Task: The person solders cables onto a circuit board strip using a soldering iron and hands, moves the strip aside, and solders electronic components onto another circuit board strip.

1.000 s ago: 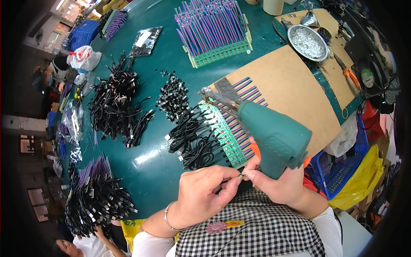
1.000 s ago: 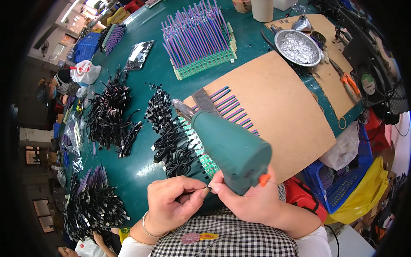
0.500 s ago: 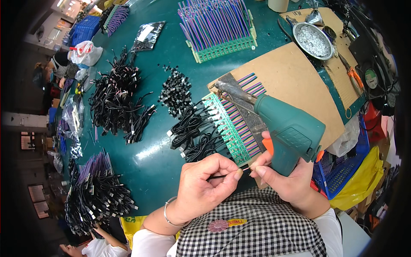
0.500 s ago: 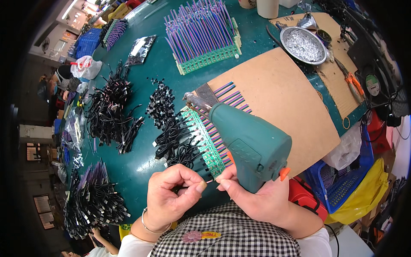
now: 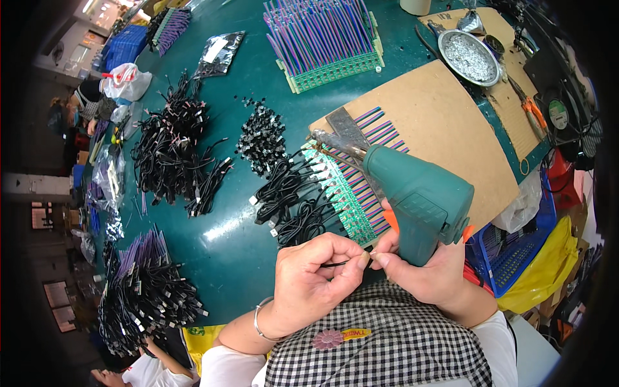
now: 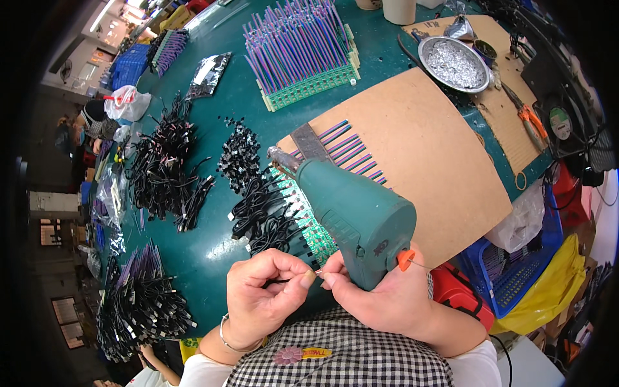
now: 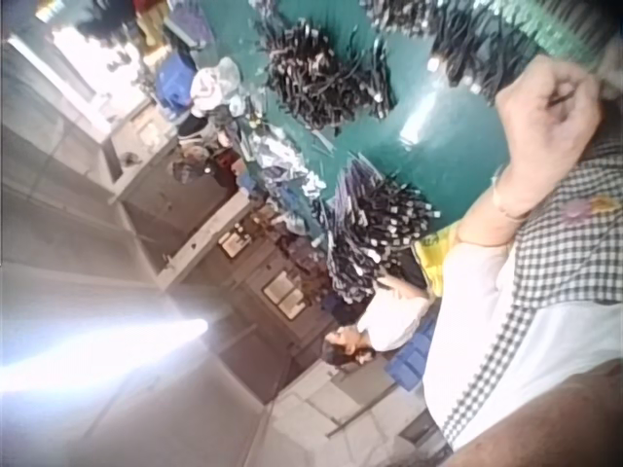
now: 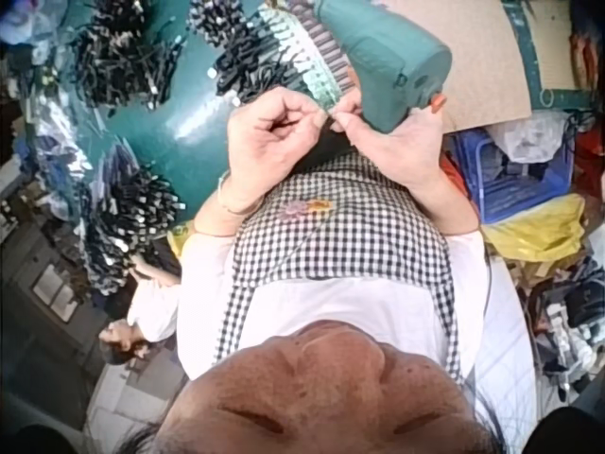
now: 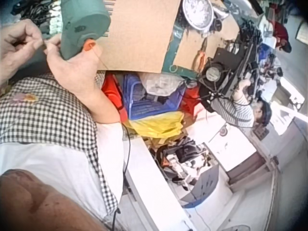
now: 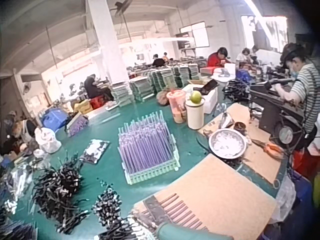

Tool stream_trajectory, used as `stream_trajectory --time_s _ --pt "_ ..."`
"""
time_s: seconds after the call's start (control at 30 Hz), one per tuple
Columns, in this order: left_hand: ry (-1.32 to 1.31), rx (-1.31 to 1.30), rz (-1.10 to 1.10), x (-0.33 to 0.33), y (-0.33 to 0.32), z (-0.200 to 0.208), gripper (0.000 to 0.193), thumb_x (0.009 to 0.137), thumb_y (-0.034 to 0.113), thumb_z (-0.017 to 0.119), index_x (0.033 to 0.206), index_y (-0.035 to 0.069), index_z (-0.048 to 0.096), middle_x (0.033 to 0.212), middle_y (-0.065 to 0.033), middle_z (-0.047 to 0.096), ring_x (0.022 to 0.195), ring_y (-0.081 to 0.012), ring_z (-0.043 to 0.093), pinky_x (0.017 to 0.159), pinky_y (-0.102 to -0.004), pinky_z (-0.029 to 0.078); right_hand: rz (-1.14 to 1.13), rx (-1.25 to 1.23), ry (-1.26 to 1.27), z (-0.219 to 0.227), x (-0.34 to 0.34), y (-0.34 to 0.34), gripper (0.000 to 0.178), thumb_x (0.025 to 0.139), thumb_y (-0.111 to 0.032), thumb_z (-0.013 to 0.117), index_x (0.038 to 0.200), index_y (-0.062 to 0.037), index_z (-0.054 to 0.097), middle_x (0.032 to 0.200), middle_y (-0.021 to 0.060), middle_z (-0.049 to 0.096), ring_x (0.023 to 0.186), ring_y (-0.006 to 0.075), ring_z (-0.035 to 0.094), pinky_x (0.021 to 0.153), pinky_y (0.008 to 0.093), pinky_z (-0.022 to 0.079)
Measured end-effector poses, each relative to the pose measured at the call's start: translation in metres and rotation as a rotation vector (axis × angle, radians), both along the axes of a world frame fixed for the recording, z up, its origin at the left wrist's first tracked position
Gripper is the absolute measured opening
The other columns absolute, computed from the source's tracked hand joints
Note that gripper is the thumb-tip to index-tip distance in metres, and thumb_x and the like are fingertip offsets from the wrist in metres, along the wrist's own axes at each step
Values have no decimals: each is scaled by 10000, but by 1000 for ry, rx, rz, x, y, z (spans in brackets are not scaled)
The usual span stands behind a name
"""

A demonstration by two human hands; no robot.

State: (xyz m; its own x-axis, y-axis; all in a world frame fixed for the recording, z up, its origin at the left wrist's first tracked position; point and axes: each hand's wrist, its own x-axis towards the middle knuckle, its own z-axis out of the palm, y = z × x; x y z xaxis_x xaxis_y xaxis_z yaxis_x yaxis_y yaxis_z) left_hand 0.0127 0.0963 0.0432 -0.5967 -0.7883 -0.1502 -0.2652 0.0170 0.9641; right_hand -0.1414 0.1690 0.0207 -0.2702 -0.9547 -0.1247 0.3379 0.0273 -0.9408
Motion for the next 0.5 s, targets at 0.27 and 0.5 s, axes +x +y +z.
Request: stream_trajectory --time_s 0.27,0.5 --pt "-43 -383 -65 3 0 -5 148 687 -24 692 802 27 615 601 -32 597 488 -83 559 440 -219 458 51 133 -2 10 -6 -1 41 753 51 630 779 25 612 702 40 633 664 91 605 614 232 498" --pt "11 -649 -98 -2 0 -7 172 646 -30 698 773 41 607 547 -25 530 433 -140 505 403 -238 394 25 48 -41 5 -5 -2 252 770 44 618 1015 42 557 721 65 625 672 115 615 579 235 503"
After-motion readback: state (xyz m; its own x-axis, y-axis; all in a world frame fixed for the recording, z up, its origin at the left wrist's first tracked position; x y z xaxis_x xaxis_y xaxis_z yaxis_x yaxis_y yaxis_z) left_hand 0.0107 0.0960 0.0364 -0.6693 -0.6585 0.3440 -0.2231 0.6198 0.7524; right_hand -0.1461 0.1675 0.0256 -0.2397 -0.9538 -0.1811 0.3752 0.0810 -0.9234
